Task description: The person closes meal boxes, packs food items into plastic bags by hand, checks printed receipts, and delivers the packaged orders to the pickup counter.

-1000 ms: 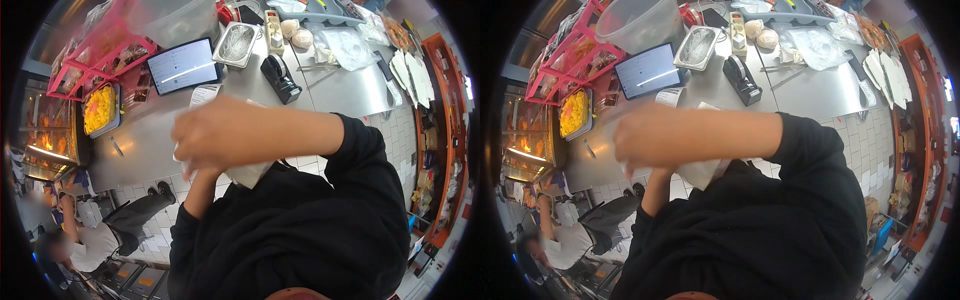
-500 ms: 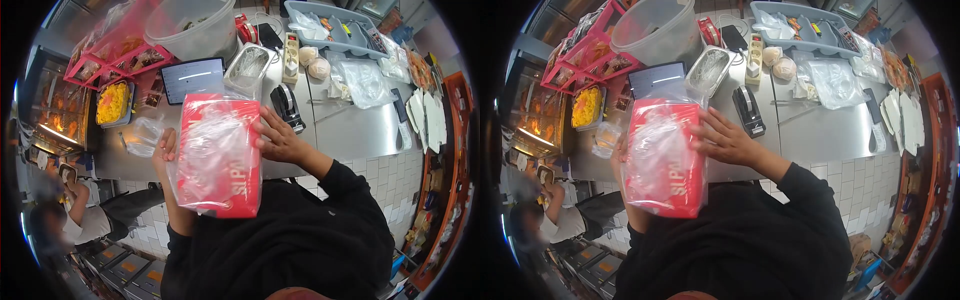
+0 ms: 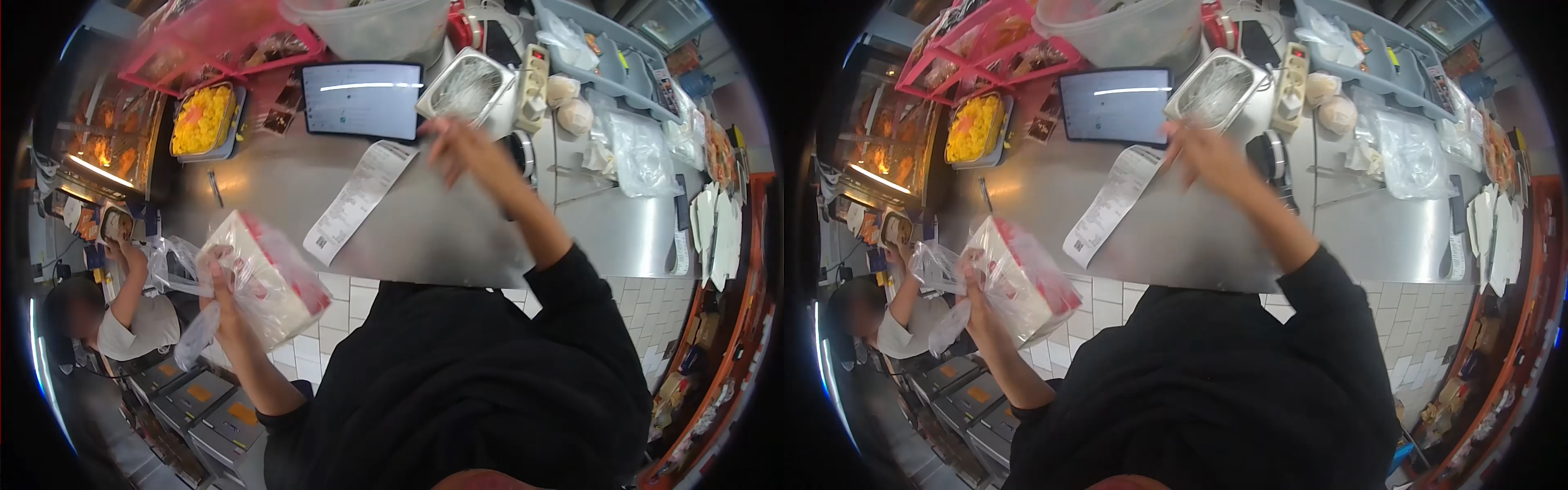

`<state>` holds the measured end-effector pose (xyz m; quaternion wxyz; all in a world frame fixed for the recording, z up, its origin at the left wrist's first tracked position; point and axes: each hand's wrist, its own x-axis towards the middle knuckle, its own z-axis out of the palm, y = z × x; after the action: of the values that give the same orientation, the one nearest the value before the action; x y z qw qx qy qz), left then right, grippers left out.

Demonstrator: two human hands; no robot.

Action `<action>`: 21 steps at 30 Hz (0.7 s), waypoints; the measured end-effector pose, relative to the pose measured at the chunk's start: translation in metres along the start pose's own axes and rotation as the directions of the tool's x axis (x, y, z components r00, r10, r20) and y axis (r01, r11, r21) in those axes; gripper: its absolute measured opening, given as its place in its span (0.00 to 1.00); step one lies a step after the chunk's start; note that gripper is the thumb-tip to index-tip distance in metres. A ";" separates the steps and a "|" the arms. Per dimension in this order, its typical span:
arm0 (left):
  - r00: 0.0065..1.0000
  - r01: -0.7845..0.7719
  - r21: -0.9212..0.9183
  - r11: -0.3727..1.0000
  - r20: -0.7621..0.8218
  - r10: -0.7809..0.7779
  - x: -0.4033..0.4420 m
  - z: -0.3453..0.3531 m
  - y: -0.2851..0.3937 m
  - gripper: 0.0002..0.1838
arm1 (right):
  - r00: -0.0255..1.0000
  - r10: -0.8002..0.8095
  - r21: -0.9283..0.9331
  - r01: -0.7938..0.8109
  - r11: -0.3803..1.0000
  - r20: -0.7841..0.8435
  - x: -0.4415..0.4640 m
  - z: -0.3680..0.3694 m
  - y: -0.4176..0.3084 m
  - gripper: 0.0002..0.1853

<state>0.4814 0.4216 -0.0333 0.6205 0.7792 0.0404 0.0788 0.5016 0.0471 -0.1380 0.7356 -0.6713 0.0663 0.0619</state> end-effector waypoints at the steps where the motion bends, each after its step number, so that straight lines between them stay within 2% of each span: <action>1: 0.994 0.036 0.061 0.997 -0.107 -0.029 0.004 -0.014 -0.017 0.18 | 0.947 -0.182 -0.382 0.071 0.921 -0.263 0.003 -0.008 -0.024 0.18; 2: 0.987 -0.026 0.059 0.998 -0.155 0.035 0.010 -0.029 -0.035 0.18 | 0.849 -0.398 -0.619 0.111 0.777 -0.348 0.020 -0.025 -0.018 0.13; 3: 0.988 -0.015 0.067 0.998 -0.153 0.025 0.014 -0.038 -0.044 0.18 | 0.808 -0.516 -0.793 0.104 0.600 -0.284 0.039 -0.046 -0.008 0.13; 4: 0.960 0.069 -0.040 0.997 -0.269 -0.077 0.020 -0.046 -0.051 0.18 | 0.789 -0.571 -0.891 0.070 0.449 -0.226 0.055 -0.063 0.006 0.14; 5: 0.909 0.139 -0.155 0.978 -0.371 -0.189 0.025 -0.053 -0.059 0.18 | 0.844 -0.486 -0.927 -0.033 0.374 -0.226 0.063 -0.068 0.009 0.14; 6: 0.907 0.151 -0.153 0.977 -0.371 -0.199 0.031 -0.059 -0.069 0.18 | 0.875 -0.405 -0.918 -0.102 0.383 -0.266 0.071 -0.066 0.012 0.14; 7: 0.932 0.167 -0.122 0.978 -0.305 -0.197 0.039 -0.062 -0.080 0.18 | 0.895 -0.324 -0.907 -0.172 0.386 -0.307 0.078 -0.064 0.015 0.13; 8: 0.951 0.180 -0.092 0.979 -0.237 -0.197 0.049 -0.065 -0.094 0.18 | 0.896 -0.318 -0.907 -0.178 0.382 -0.310 0.083 -0.061 0.019 0.13; 9: 0.987 0.126 -0.014 0.992 -0.103 -0.127 0.063 -0.071 -0.118 0.18 | 0.890 -0.307 -0.901 -0.210 0.379 -0.336 0.086 -0.059 0.023 0.12; 11: 0.991 0.035 0.160 0.987 0.125 -0.055 0.082 -0.068 -0.141 0.19 | 0.884 -0.289 -0.894 -0.250 0.372 -0.367 0.090 -0.056 0.028 0.10; 12: 0.989 0.040 0.158 0.987 0.133 -0.062 0.090 -0.069 -0.146 0.19 | 0.874 -0.258 -0.873 -0.297 0.388 -0.412 0.091 -0.056 0.030 0.10; 14: 0.968 -0.221 0.499 0.838 0.214 0.128 0.104 -0.067 -0.146 0.19 | 0.838 -0.216 -0.827 -0.390 0.406 -0.501 0.091 -0.050 0.027 0.10; 15: 0.967 -0.222 0.495 0.840 0.223 0.123 0.105 -0.069 -0.141 0.19 | 0.835 -0.211 -0.824 -0.400 0.402 -0.509 0.092 -0.048 0.025 0.10; 17: 0.937 -0.321 0.810 0.491 0.347 0.039 0.108 -0.063 -0.097 0.19 | 0.796 -0.242 -0.814 -0.461 0.354 -0.555 0.094 -0.054 0.024 0.10; 18: 0.906 -0.417 0.753 0.508 0.390 0.166 0.109 -0.071 -0.111 0.18 | 0.800 -0.250 -0.824 -0.457 0.336 -0.546 0.093 -0.060 0.023 0.10; 19: 0.899 -0.430 0.747 0.507 0.406 0.166 0.111 -0.071 -0.108 0.18 | 0.791 -0.245 -0.814 -0.471 0.339 -0.560 0.095 -0.068 0.021 0.10; 20: 0.905 -0.241 0.666 0.706 0.417 -0.084 0.111 -0.069 -0.100 0.17 | 0.818 -0.252 -0.851 -0.458 0.258 -0.517 0.096 -0.075 0.018 0.10; 21: 0.829 0.004 0.574 0.819 0.456 -0.323 0.112 -0.068 -0.097 0.17 | 0.844 -0.253 -0.880 -0.441 0.174 -0.473 0.097 -0.083 0.015 0.10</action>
<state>0.5832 0.5273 -0.1047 0.3606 0.9072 -0.0432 -0.2121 0.5929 -0.0335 -0.1779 0.0759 -0.9636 0.2518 -0.0473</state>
